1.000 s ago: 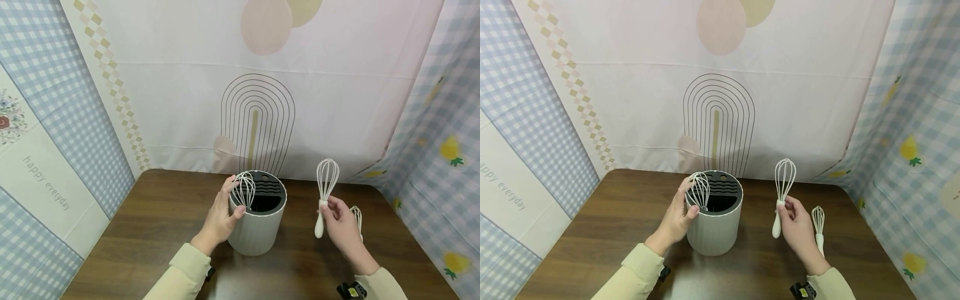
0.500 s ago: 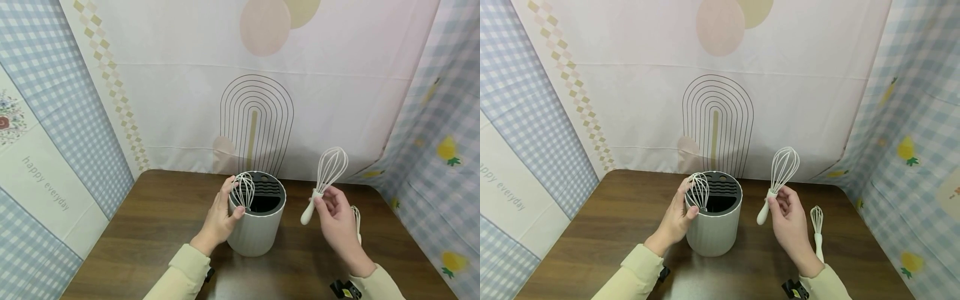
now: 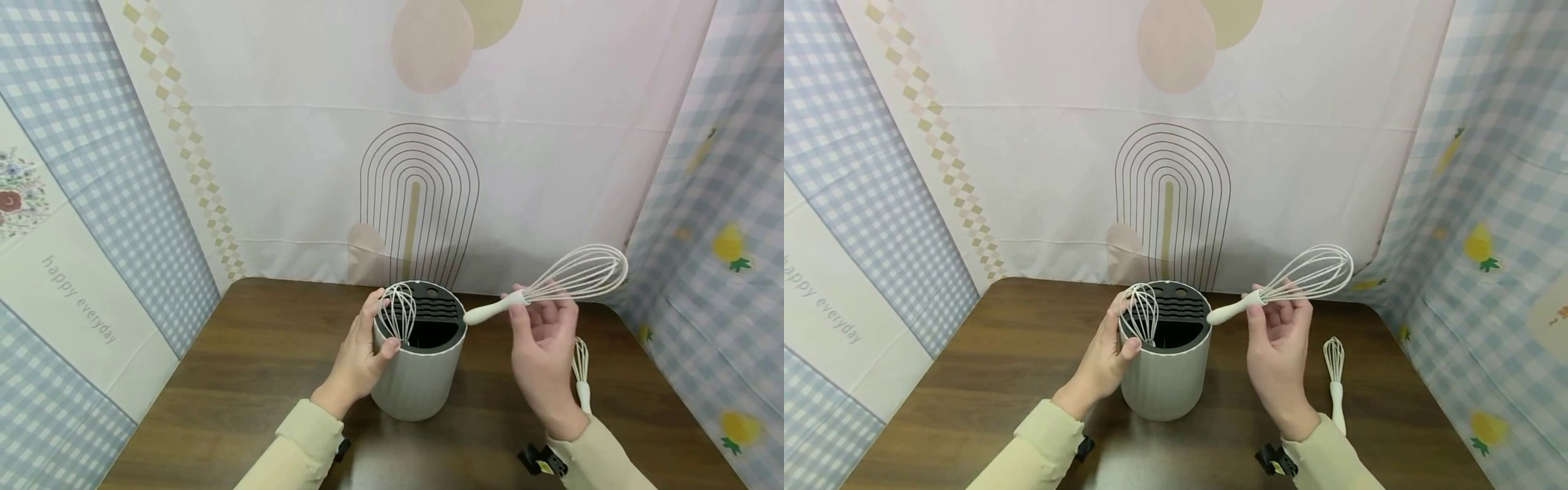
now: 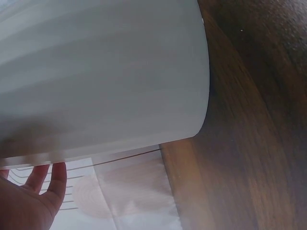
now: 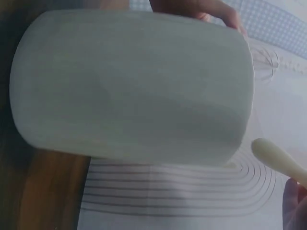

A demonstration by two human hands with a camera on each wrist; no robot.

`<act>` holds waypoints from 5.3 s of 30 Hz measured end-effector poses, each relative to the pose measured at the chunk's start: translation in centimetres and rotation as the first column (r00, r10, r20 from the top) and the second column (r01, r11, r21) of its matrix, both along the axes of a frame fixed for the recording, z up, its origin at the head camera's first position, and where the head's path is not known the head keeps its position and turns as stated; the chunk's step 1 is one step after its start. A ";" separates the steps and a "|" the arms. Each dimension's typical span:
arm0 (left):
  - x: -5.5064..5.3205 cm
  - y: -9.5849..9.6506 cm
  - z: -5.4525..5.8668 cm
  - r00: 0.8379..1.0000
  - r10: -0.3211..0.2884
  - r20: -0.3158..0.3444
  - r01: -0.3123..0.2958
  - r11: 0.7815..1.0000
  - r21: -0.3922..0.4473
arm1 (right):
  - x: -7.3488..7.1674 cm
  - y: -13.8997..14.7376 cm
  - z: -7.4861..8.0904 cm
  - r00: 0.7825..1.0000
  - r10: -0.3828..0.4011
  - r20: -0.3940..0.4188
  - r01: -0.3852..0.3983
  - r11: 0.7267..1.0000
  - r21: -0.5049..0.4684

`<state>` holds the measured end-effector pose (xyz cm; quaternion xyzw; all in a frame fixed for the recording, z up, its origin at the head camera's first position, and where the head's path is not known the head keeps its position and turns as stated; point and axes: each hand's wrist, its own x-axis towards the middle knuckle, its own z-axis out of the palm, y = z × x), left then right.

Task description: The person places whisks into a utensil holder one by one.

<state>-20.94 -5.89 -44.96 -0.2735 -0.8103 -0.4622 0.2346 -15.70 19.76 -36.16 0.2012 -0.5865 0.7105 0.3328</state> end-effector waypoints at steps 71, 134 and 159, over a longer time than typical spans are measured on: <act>-0.4 0.2 -0.4 1.000 0.009 -0.027 -0.009 1.000 0.004 | -0.2 -1.6 -0.4 0.999 -0.030 -0.028 0.041 0.777 0.628; 0.0 0.4 -0.2 1.000 0.018 -0.021 -0.018 1.000 0.014 | 0.1 20.0 -12.2 0.472 -0.673 0.570 -0.133 0.585 0.800; 0.2 0.3 0.2 1.000 0.008 -0.025 -0.008 1.000 0.017 | -0.3 19.1 -13.0 0.534 -0.611 0.585 -0.167 0.601 0.781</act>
